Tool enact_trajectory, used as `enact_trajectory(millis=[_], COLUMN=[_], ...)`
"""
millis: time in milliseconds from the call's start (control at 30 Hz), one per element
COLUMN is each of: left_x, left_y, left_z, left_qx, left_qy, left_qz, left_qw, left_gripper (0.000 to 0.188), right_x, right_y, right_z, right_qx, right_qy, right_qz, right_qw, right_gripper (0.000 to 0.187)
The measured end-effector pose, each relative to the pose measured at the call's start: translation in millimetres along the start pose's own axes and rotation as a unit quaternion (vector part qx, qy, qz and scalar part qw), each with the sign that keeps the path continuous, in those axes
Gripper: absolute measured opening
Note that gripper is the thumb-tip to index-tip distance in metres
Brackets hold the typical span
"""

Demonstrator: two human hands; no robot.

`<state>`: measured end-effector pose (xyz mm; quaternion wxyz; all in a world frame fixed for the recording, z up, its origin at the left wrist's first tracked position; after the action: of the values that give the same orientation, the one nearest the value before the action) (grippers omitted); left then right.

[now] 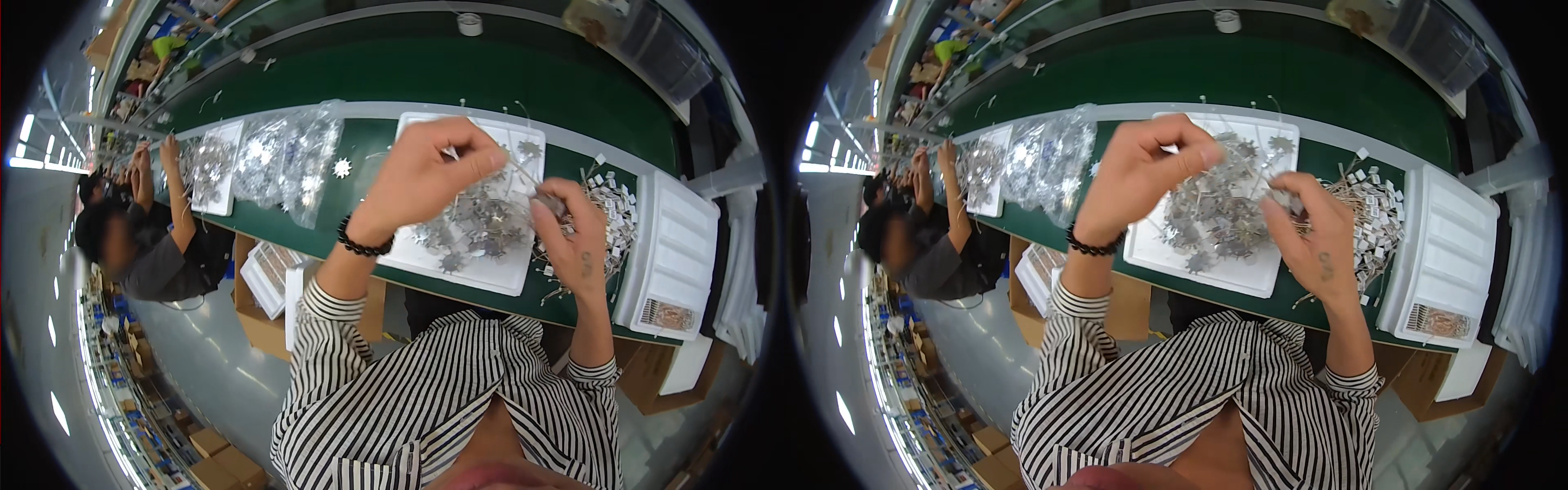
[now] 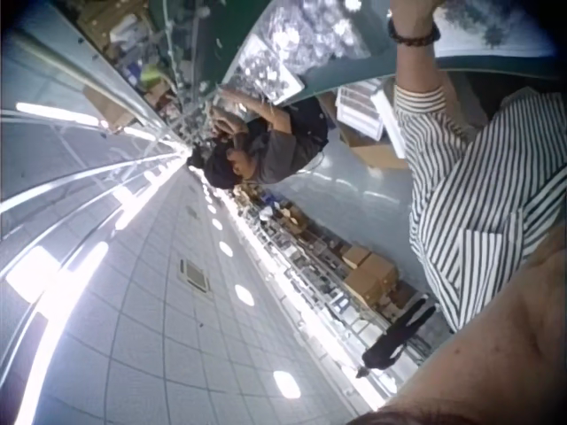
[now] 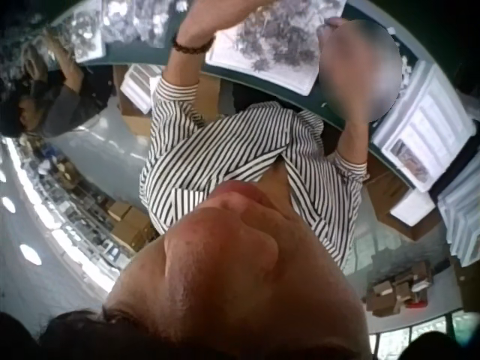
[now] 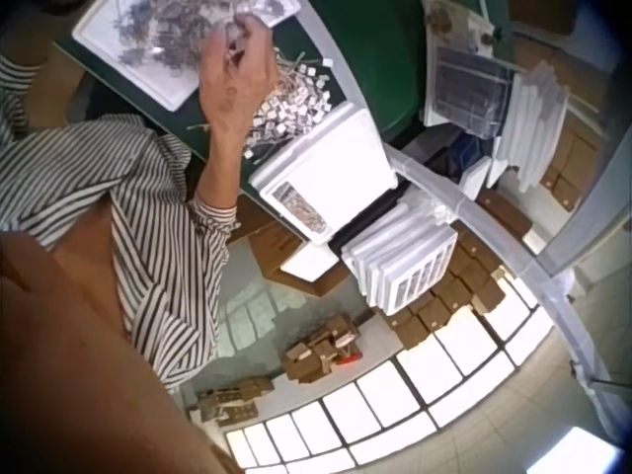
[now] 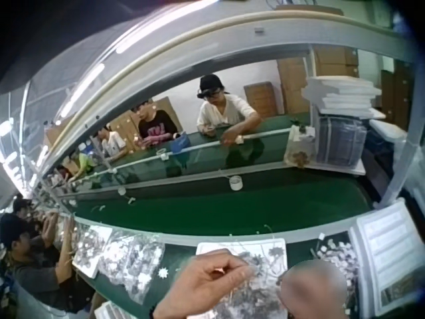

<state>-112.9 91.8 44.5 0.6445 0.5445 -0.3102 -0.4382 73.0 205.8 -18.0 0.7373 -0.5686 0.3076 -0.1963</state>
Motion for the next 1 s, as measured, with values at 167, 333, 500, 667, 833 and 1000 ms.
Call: enact_trajectory(millis=[167,333,500,667,833,1000], left_x=[-64.5,-144.1,-138.6,16.7,74.3,85.0], left_y=[15.4,-14.6,-49.1,-62.1,-171.2,-208.6], left_z=[24.3,74.5,139.4,137.8,143.7,165.8], left_qx=[-0.139,-0.234,-0.502,-0.388,-0.576,-0.573], left_qy=[0.031,0.099,0.168,0.267,0.189,0.290], left_qz=[-0.031,-0.027,0.072,0.157,0.191,0.107], left_qw=[0.989,0.967,0.845,0.868,0.772,0.759], left_gripper=[0.014,0.029,0.019,0.037,0.043,0.047], right_x=[-6.7,1.7,20.4,38.8,56.9,50.6], right_y=[1.0,8.8,13.3,16.5,22.7,17.8], right_z=[13.3,23.0,24.0,27.3,44.1,68.5], right_qx=[0.052,-0.007,0.005,0.009,0.012,0.121], right_qy=[0.064,0.071,0.003,0.028,0.078,0.146], right_qz=[0.041,-0.025,-0.039,-0.056,-0.063,0.000], right_qw=[0.996,0.997,0.999,0.998,0.995,0.982], right_gripper=[0.033,0.034,0.029,0.025,0.020,0.018])
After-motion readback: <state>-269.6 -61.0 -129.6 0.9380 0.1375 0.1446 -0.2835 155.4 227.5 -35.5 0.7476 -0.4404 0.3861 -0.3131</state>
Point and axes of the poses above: each hand's wrist, its own x-axis away from the middle knuckle, its own z-axis out of the back of the hand, y = z × x, the point moved 2 cm from there along -x, towards the middle knuckle, and after that the axes turned 2 degrees about -x, right-handed, at the moved point
